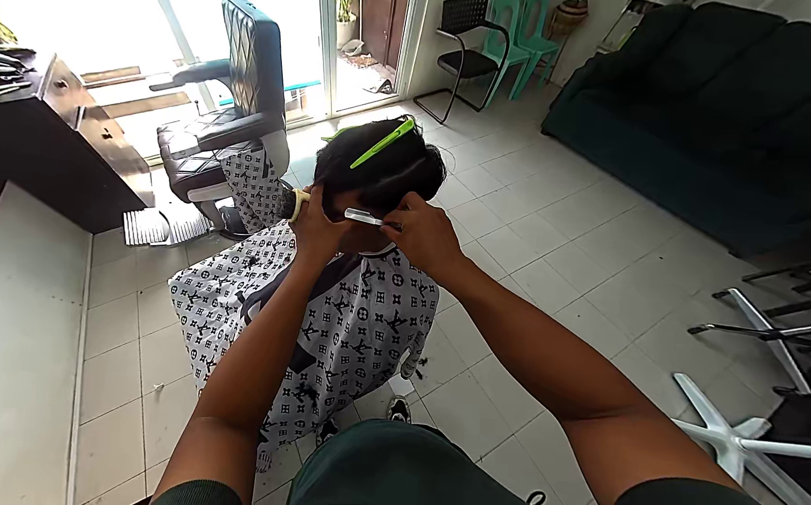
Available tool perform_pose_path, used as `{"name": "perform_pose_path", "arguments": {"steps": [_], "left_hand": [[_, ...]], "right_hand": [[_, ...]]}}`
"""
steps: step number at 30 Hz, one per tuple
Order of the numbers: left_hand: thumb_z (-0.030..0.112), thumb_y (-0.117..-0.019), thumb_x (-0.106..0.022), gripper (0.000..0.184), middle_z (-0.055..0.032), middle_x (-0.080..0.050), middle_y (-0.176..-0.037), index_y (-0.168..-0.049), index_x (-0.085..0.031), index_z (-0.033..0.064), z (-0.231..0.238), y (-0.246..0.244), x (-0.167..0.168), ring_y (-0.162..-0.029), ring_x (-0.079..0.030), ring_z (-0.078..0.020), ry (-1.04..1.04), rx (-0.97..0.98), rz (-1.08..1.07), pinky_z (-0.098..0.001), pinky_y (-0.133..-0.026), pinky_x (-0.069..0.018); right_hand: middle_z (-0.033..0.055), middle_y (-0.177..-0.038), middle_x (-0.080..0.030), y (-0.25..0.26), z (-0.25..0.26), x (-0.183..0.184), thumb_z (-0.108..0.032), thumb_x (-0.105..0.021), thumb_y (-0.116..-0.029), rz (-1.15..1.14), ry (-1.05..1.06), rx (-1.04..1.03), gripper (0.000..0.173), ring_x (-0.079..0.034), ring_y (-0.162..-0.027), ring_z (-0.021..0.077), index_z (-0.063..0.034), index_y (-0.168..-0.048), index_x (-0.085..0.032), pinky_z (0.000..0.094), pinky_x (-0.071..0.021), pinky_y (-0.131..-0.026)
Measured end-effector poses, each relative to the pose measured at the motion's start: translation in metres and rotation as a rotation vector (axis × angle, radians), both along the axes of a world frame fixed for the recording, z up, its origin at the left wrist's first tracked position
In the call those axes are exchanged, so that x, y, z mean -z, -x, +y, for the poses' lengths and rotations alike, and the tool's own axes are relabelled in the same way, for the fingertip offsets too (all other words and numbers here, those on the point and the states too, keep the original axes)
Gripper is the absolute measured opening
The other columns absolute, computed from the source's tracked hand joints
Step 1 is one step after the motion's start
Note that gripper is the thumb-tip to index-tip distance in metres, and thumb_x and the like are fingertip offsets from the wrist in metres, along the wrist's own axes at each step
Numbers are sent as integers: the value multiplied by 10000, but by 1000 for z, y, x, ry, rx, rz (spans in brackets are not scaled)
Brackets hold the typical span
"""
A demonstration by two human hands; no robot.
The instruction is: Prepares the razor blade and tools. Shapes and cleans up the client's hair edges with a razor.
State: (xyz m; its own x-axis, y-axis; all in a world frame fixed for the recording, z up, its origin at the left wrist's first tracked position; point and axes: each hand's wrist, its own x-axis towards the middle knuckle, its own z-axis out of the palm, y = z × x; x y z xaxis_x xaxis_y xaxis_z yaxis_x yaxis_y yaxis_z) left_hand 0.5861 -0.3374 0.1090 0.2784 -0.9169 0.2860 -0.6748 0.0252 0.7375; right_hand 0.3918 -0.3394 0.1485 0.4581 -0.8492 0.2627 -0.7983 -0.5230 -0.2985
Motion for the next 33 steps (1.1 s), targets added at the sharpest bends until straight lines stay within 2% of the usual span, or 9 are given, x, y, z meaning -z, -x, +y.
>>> {"name": "perform_pose_path", "arguments": {"steps": [19, 26, 30, 33], "left_hand": [[308, -744, -913, 947, -236, -459, -1527, -1509, -443, 6, -2, -2, 1, -1429, -422, -384, 16, 29, 16, -637, -1162, -269], [303, -761, -902, 950, -230, -442, -1543, -1529, -418, 23, -2, -2, 0, -1430, -417, -390, -13, 35, 28, -662, -1148, -265], [288, -747, -909, 936, -237, -467, -1520, -1507, -443, 3, -2, -3, 0, -1429, -428, -382, 11, 31, 5, -636, -1154, -289], [301, -763, -903, 949, -238, -456, -1532, -1532, -419, 26, 0, -2, -4, -1436, -414, -398, -36, 30, 20, -650, -1167, -256]], "right_hand": [[238, -1088, -635, -3, -5, -3, -203, -675, -990, 18, 11, -14, 207, -669, -908, 384, -33, -1049, -779, 525, -551, -773], [233, -1082, -637, -1, -8, -4, -201, -675, -991, 10, 12, -4, 201, -665, -908, 381, -39, -1048, -780, 518, -544, -776], [237, -1090, -631, -3, -7, -4, -195, -669, -992, 41, 0, -11, 197, -665, -918, 388, -43, -1048, -781, 520, -545, -779], [245, -1099, -632, -2, -8, -6, -194, -675, -988, 28, -16, -3, 200, -662, -929, 397, -34, -1052, -777, 538, -543, -798]]}}
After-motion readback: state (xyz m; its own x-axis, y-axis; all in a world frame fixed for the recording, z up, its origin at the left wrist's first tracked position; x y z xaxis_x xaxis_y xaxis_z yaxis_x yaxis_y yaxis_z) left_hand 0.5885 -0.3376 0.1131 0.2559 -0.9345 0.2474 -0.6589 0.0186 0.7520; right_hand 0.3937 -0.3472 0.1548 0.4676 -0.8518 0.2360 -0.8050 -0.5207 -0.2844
